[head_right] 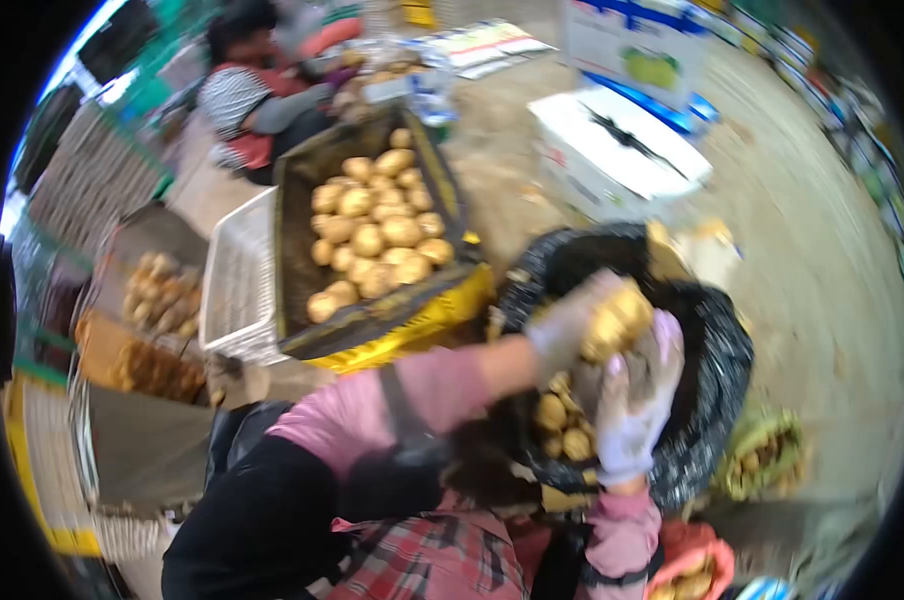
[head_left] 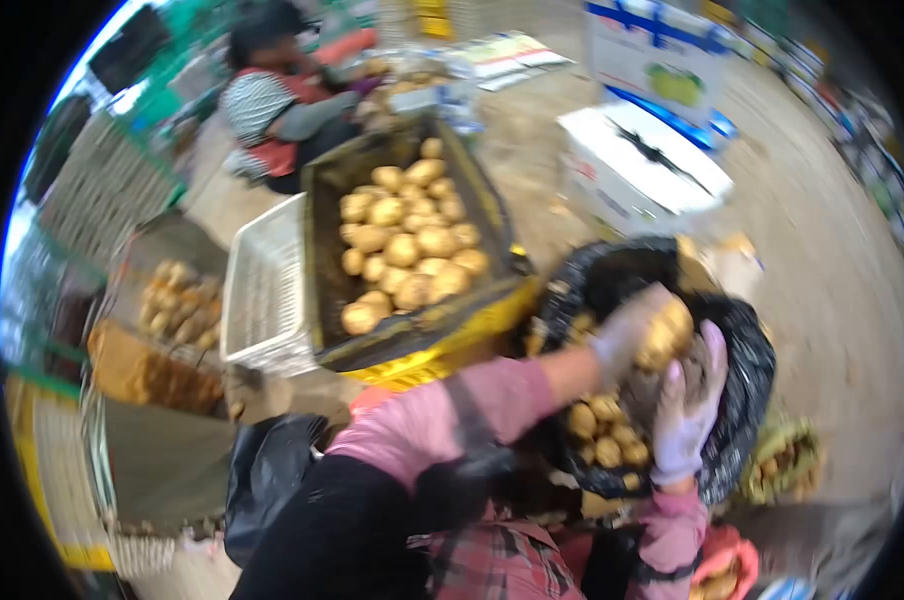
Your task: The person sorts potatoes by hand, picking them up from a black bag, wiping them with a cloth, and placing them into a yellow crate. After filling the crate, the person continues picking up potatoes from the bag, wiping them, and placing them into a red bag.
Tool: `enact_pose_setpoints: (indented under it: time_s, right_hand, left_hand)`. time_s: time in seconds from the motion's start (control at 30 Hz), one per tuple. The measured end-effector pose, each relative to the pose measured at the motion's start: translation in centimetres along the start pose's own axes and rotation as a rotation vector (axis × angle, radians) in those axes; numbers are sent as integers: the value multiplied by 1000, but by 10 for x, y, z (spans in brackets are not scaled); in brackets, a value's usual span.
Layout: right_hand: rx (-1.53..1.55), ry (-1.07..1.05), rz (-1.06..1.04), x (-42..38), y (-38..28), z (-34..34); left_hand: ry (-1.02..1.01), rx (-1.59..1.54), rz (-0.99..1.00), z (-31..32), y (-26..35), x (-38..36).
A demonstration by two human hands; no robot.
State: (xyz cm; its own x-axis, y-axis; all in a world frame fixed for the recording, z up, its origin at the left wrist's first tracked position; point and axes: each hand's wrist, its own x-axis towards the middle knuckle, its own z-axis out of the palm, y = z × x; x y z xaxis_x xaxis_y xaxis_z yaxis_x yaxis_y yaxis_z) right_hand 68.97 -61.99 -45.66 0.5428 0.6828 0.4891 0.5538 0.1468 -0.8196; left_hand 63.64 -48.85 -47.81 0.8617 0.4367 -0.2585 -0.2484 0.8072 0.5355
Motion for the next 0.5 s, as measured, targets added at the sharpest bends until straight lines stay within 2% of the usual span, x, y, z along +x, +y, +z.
enact_pose_setpoints:
  time_s: [0.03,0.07,0.1,0.17,0.2,0.23,0.3,0.33,0.43,0.47,0.5]
  right_hand:
    - [50,11,-1,2,-11,13]
    - [-133,-31,-44,1,-3,15]
    - [-336,-60,-79,0,11,10]
    - [-117,-42,100,4,33,12]
    - [-90,46,112,5,32,16]
    - [122,101,236,5,36,19]
    - [249,184,378,8,41,15]
    - [304,206,451,11,50,11]
    - [385,226,555,15,55,-8]
    - [468,195,630,14,69,-18]
    - [269,113,472,9,90,-27]
  left_hand:
    - [-41,206,225,-21,-25,25]
    - [-35,402,458,-42,-50,52]
    - [-53,-316,-93,4,-35,6]
    - [54,-9,177,-12,-59,30]
    - [177,85,173,-9,-59,29]
    - [203,215,213,-7,-58,25]
    - [260,471,278,-2,-59,17]
    - [262,638,347,-3,-57,15]
    - [197,836,538,5,-51,-6]
    - [156,813,486,16,-39,-22]
    - [88,787,465,15,-41,-23]
